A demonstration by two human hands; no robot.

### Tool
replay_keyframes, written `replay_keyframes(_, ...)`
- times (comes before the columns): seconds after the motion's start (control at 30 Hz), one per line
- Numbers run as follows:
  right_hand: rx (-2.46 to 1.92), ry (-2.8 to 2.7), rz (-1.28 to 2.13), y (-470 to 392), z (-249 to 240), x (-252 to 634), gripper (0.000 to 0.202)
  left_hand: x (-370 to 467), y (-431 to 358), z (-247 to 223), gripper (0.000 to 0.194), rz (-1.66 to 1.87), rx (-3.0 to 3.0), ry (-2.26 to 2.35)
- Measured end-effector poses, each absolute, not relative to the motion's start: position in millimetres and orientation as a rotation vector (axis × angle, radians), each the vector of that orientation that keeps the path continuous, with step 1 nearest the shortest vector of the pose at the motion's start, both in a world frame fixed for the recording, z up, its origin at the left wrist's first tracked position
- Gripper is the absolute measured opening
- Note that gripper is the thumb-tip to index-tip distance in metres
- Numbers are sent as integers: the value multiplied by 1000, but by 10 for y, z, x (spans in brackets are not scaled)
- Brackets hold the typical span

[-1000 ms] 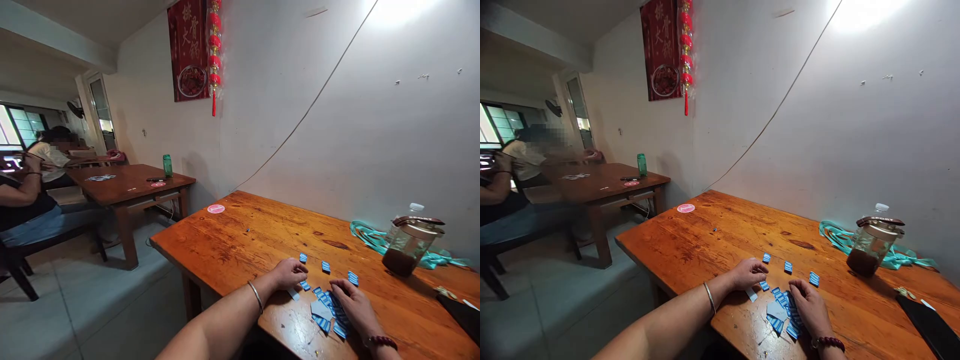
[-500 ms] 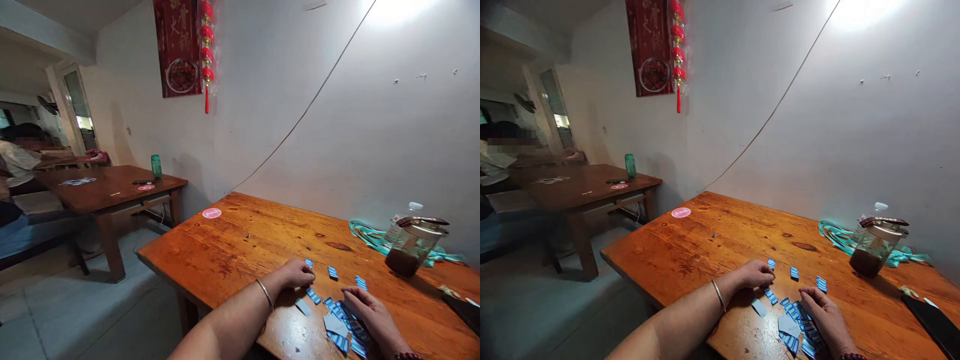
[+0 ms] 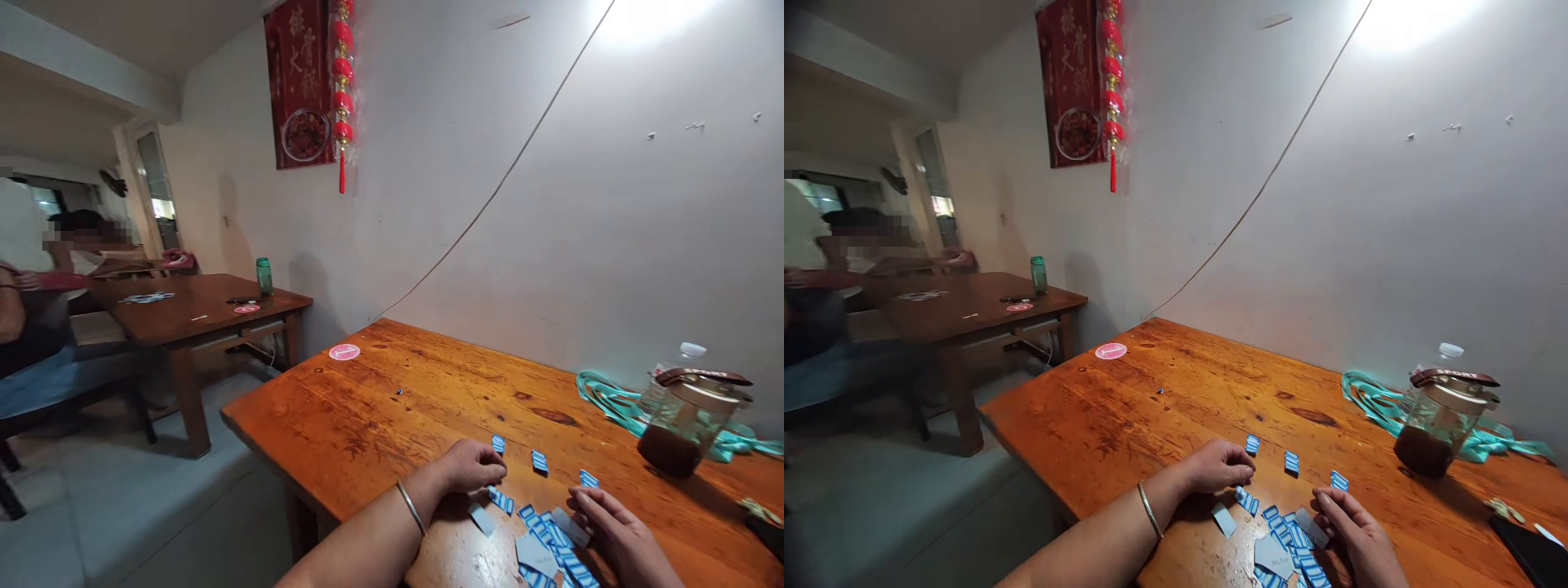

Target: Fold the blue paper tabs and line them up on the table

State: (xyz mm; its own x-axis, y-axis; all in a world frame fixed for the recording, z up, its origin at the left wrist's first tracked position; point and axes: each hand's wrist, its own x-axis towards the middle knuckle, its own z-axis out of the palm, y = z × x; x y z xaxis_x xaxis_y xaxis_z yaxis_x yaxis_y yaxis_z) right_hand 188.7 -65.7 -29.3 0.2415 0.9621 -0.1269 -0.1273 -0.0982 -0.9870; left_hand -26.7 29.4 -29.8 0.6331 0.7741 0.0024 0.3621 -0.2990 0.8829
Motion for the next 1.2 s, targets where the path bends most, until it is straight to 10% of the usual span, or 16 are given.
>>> replay_keyframes(0.43,-1578,-1320,839,-733,-358,1827,42,-357,67,-262,56,475,2596,647)
replay_keyframes(1.2,-1614,-1407,714,-714,-409,1816,40,-299,-21,-394,17,617,2700,915)
